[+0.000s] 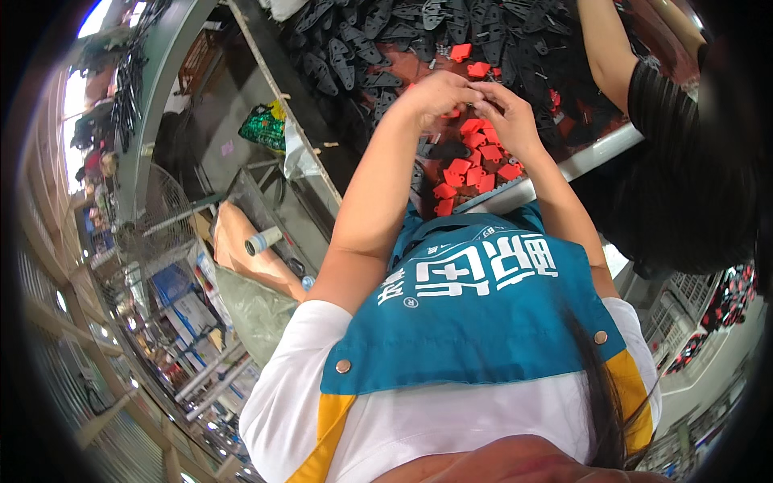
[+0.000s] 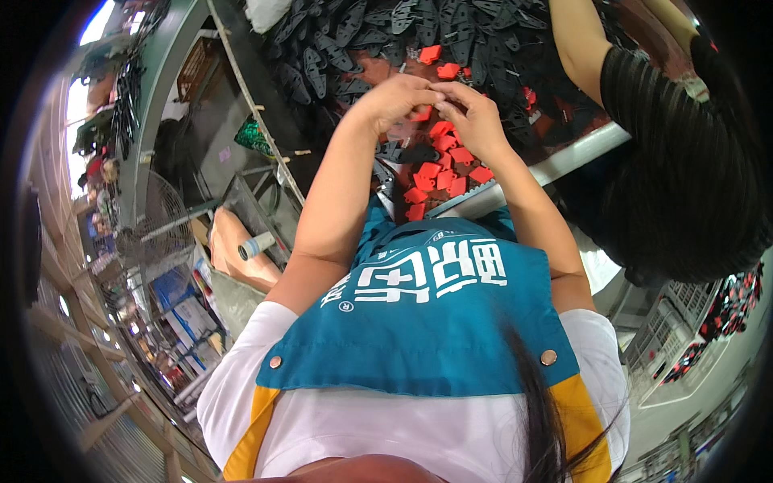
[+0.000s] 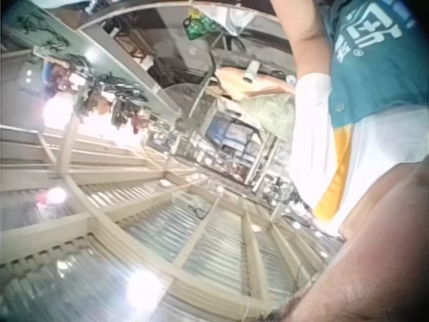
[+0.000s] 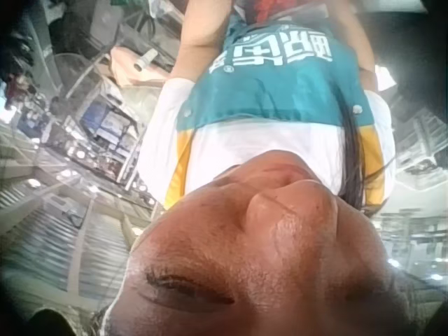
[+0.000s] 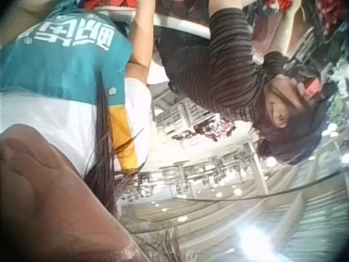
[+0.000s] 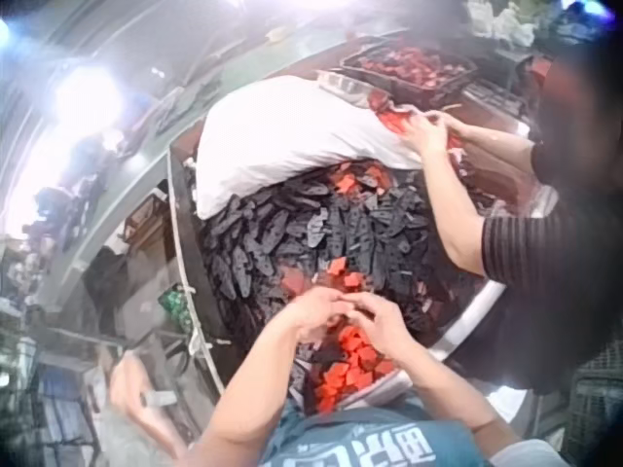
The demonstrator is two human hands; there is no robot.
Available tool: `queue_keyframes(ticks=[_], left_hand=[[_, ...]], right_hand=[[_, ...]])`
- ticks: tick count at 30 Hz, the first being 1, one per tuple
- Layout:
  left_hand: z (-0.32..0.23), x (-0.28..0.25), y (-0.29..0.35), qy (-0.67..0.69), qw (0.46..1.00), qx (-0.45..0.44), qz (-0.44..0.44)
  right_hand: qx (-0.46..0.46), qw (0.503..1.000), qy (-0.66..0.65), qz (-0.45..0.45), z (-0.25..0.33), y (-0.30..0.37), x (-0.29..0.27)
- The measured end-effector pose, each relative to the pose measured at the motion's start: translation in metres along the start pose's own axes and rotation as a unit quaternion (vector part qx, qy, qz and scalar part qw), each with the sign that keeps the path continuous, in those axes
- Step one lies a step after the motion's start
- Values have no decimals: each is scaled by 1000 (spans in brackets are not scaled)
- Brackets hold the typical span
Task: The person repeatedly picks up black plastic clips and red plastic pieces from a table, inserts the red pieces into the clips, and places the assembled units back on the table. The process is continuous and repetitive throughout the clip.
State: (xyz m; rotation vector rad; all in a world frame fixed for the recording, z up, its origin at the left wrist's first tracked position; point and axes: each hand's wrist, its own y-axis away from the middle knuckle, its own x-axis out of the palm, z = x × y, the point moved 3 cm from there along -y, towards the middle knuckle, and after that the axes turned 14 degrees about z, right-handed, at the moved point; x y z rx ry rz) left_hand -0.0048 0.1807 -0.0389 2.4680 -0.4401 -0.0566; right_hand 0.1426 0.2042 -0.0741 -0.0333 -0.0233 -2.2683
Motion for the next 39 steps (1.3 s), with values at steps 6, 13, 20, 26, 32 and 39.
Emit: queue_keyframes(ticks=[6, 13, 20, 26, 32, 39], left_hand=[[39, 17, 20, 214, 975, 24, 56], [77, -8, 55, -517, 692, -105, -493], [58, -13, 53, -388, 802, -93, -444], [42, 22, 65, 390, 888, 200, -136], [38, 47, 70, 336, 901, 195, -194], [26, 57, 74, 240, 914, 227, -237]], right_hand=[[50, 996, 75, 27, 6, 14, 4], [62, 989, 119, -63, 10, 34, -7], [1, 982, 171, -86, 22, 39, -7], [59, 997, -54, 14, 37, 36, 14], [29, 999, 31, 15, 61, 30, 32], [31, 999, 11, -7, 65, 33, 42]])
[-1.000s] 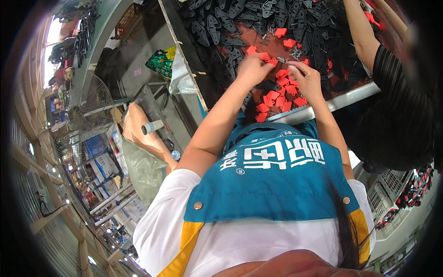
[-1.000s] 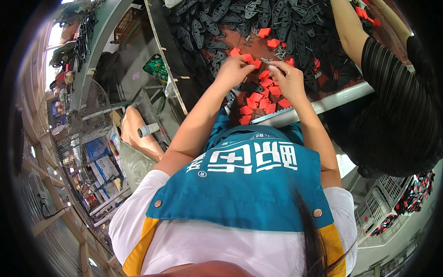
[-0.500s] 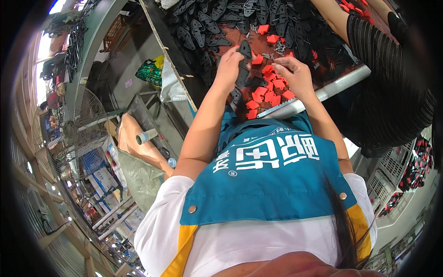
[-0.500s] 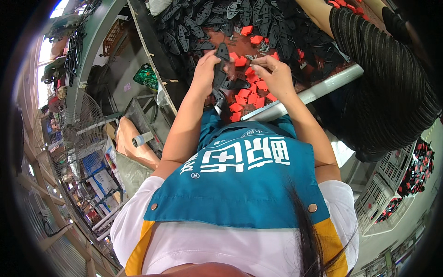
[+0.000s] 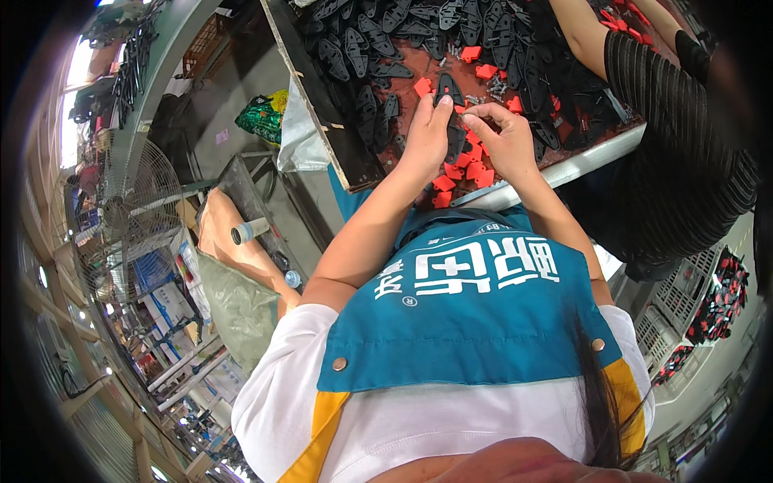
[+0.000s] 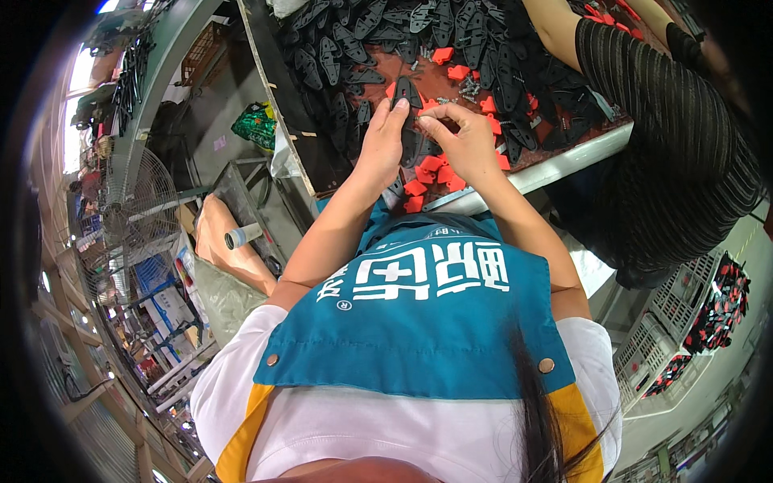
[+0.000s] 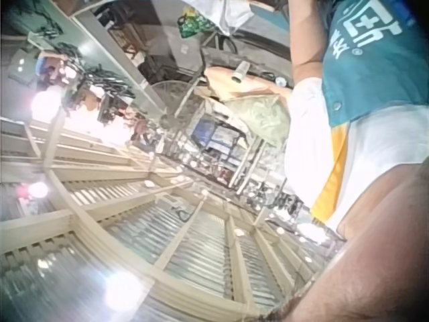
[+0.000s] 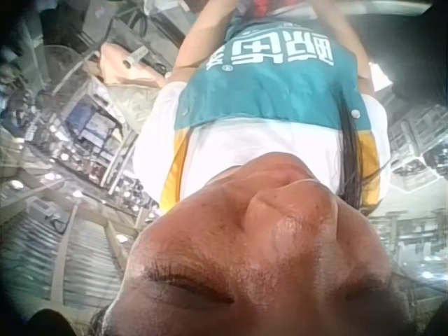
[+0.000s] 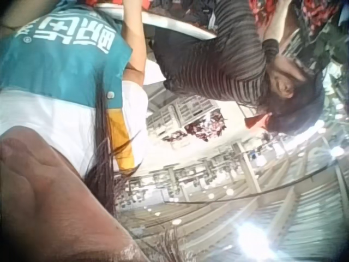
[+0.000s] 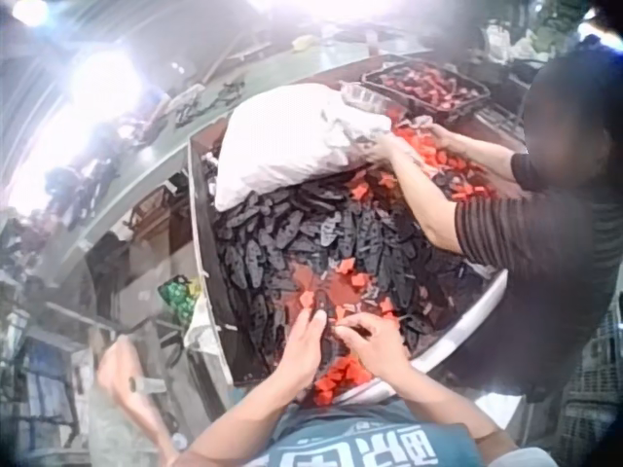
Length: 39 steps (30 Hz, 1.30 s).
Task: The person repeatedly picks up black plastic clips and red plastic pieces from a table, inserts the red pieces into the clips, and places the assembled units back on the table. The process is continuous and repetitive throughout the clip.
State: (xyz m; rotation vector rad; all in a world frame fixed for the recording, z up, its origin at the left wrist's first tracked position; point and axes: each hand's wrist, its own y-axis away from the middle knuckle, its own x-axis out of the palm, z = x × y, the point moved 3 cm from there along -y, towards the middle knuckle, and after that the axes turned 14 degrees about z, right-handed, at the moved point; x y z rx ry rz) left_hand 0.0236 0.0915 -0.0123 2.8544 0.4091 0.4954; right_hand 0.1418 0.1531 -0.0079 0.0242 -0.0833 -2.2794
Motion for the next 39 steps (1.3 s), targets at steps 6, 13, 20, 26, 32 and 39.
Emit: queue_keyframes(ticks=[6, 13, 20, 26, 32, 39], left_hand=[[5, -3, -6, -213, 975, 58, -34], [-37, -62, -94, -622, 763, 123, -121], [-26, -138, -148, -763, 598, -94, -227], [-36, -139, -170, -787, 569, -122, -203], [-58, -141, -150, -733, 628, -240, -103], [-84, -97, -61, -497, 867, -15, -27]], right_hand=[[31, 998, -48, 12, -11, -3, 0], [36, 964, -211, -156, -56, -47, -80], [68, 963, -204, -163, -62, -25, -83], [9, 992, 123, -31, -66, -37, -62], [-94, 878, 468, 26, -67, -98, -29], [-94, 797, 591, 80, -81, -155, -3]])
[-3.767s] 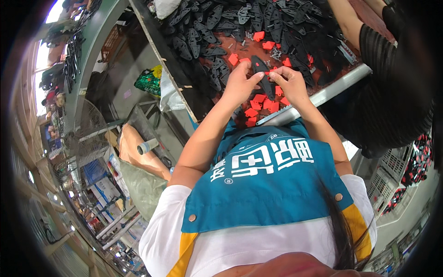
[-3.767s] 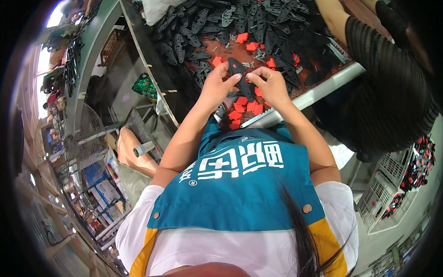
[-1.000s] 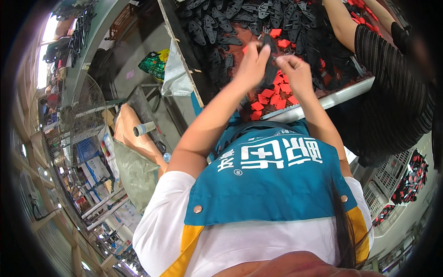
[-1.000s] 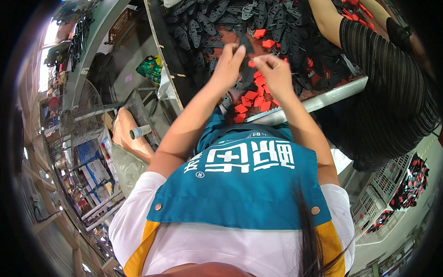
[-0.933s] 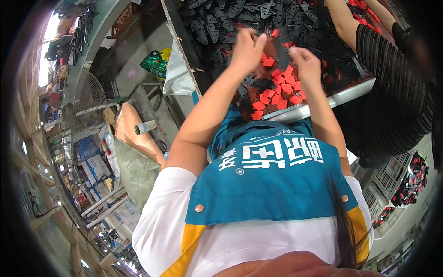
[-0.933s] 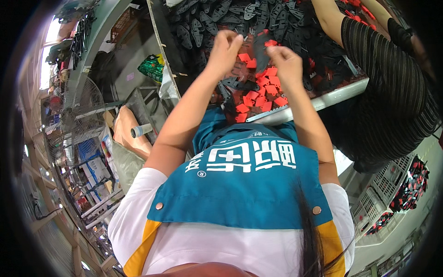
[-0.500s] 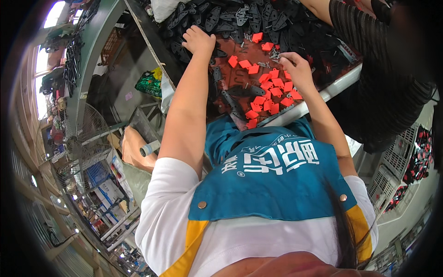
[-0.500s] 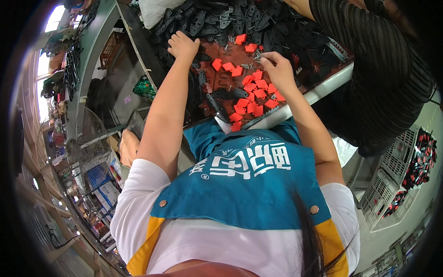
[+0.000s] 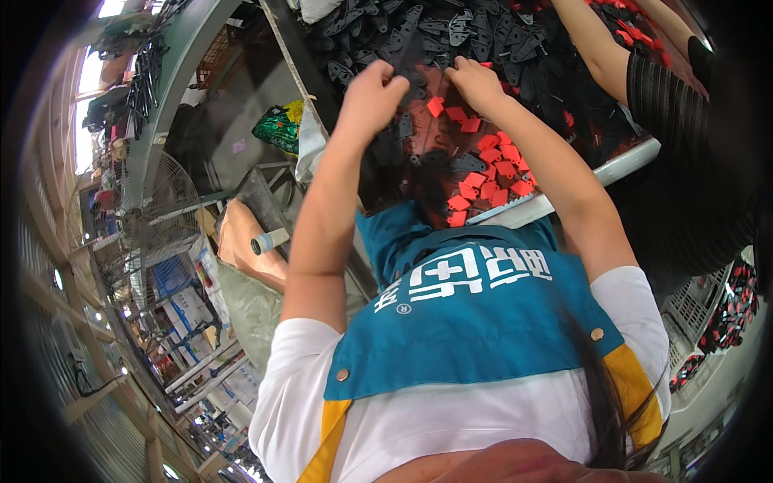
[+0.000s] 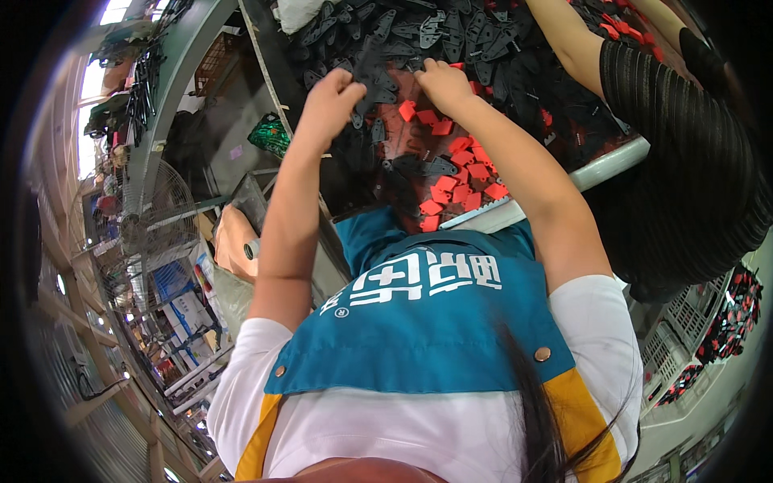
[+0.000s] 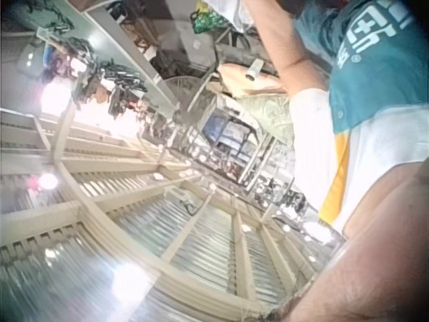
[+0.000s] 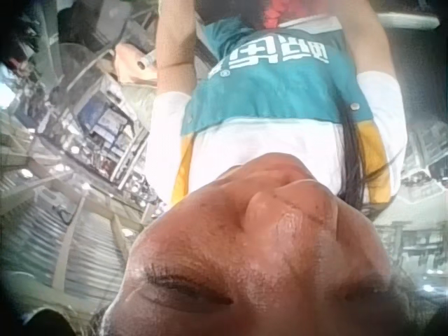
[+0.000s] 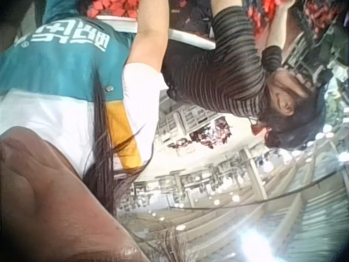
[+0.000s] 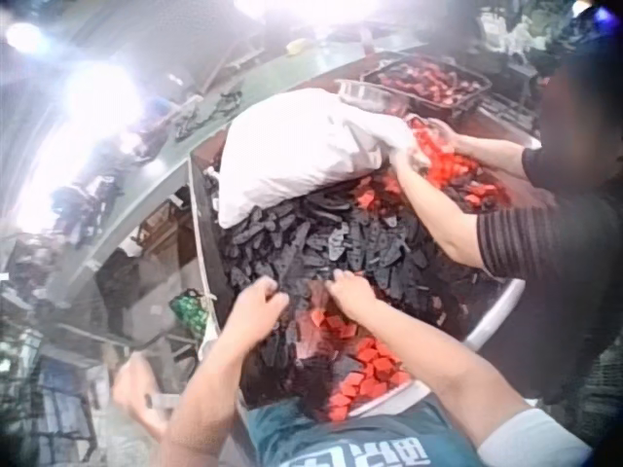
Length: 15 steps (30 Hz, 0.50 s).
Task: The person repeatedly picks up black plastic clips and red plastic pieces from a table, inserts the red pieces into the clips, and places the assembled units back on the table. The process is continuous and repetitive throughout the clip.
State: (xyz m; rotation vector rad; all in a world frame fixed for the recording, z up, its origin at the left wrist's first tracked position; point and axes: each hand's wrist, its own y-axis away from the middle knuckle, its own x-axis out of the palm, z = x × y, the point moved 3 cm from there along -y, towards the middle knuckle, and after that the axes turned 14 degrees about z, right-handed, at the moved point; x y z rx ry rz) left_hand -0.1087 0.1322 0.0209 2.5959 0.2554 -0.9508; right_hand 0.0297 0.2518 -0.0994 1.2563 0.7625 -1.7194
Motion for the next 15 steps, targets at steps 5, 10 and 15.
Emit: queue_keyframes(ticks=[5, 10, 15], left_hand=[[-38, 38, 75, 387, 918, 10, 84], [-7, 82, 84, 497, 864, -38, 67], [2, 102, 75, 619, 784, 4, 51]], right_hand=[[13, 993, -59, 98, -10, 15, -4], [86, 794, -592, 110, 10, 60, -40], [88, 688, -713, 101, 35, 96, -49]])
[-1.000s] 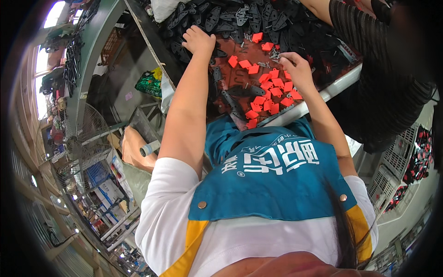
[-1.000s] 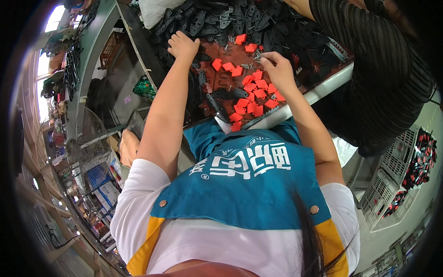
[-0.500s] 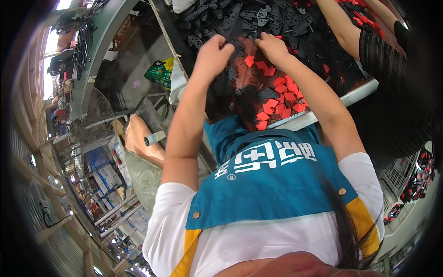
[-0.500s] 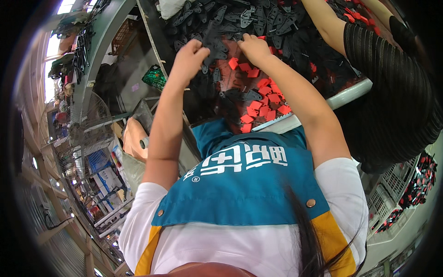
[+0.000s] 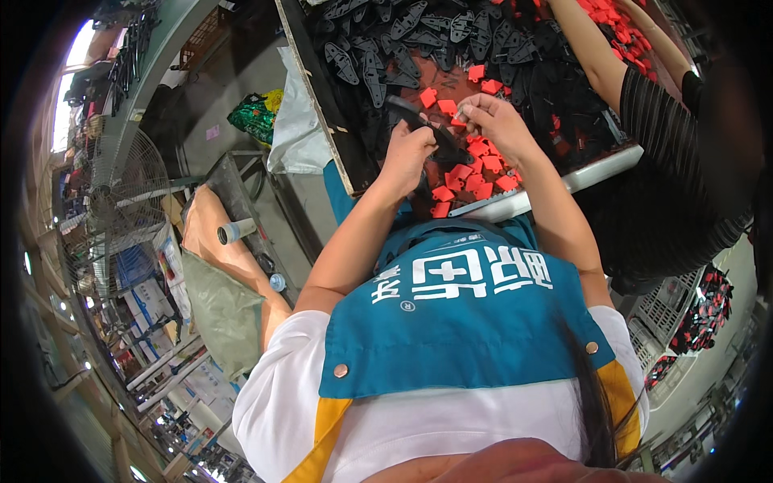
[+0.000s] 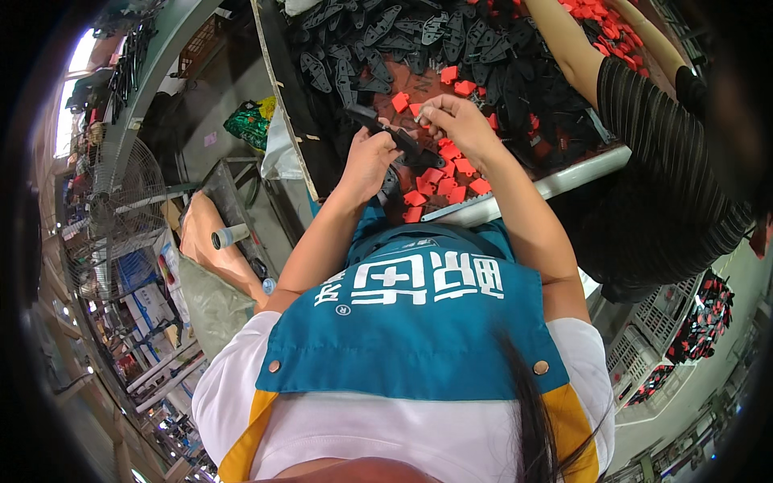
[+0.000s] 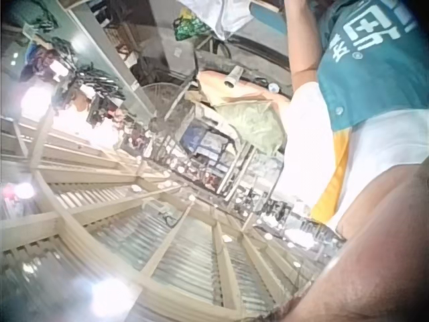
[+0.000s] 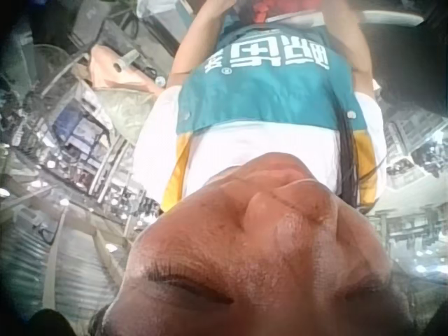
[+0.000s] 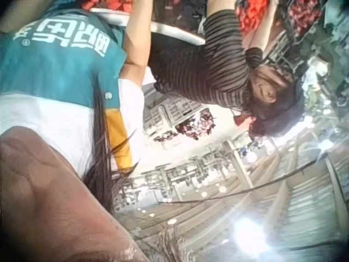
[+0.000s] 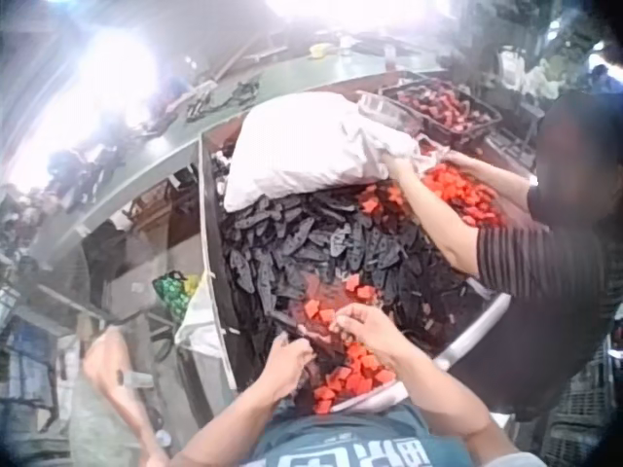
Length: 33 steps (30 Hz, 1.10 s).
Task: The person repeatedly picks up black plastic clips and red plastic pieces from a table, inserts the red pieces into the clips, and places the assembled units back on the table. The process is continuous and repetitive throughout the clip.
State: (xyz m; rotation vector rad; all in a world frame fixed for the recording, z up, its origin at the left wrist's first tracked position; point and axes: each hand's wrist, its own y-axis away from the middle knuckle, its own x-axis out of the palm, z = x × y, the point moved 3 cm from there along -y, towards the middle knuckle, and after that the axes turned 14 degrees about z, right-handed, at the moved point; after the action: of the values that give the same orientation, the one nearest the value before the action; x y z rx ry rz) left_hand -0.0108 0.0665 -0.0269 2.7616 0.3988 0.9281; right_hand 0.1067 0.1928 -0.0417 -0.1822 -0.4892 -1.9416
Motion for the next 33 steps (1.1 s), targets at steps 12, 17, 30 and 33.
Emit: queue_keyframes(ticks=[12, 17, 30, 33], left_hand=[[-3, 11, -5, -45, 998, 30, 10], [2, 10, -7, -64, 995, 68, 39], [1, 13, -8, -178, 977, 117, -16], [-3, 15, -6, -104, 990, 95, -20]], right_hand=[[-63, 996, -9, -64, 3, 15, 20], [-50, 995, -14, -84, -2, 17, 21], [-82, 989, 87, -84, 4, 25, 30], [-111, 983, 133, -66, -5, 26, 30]])
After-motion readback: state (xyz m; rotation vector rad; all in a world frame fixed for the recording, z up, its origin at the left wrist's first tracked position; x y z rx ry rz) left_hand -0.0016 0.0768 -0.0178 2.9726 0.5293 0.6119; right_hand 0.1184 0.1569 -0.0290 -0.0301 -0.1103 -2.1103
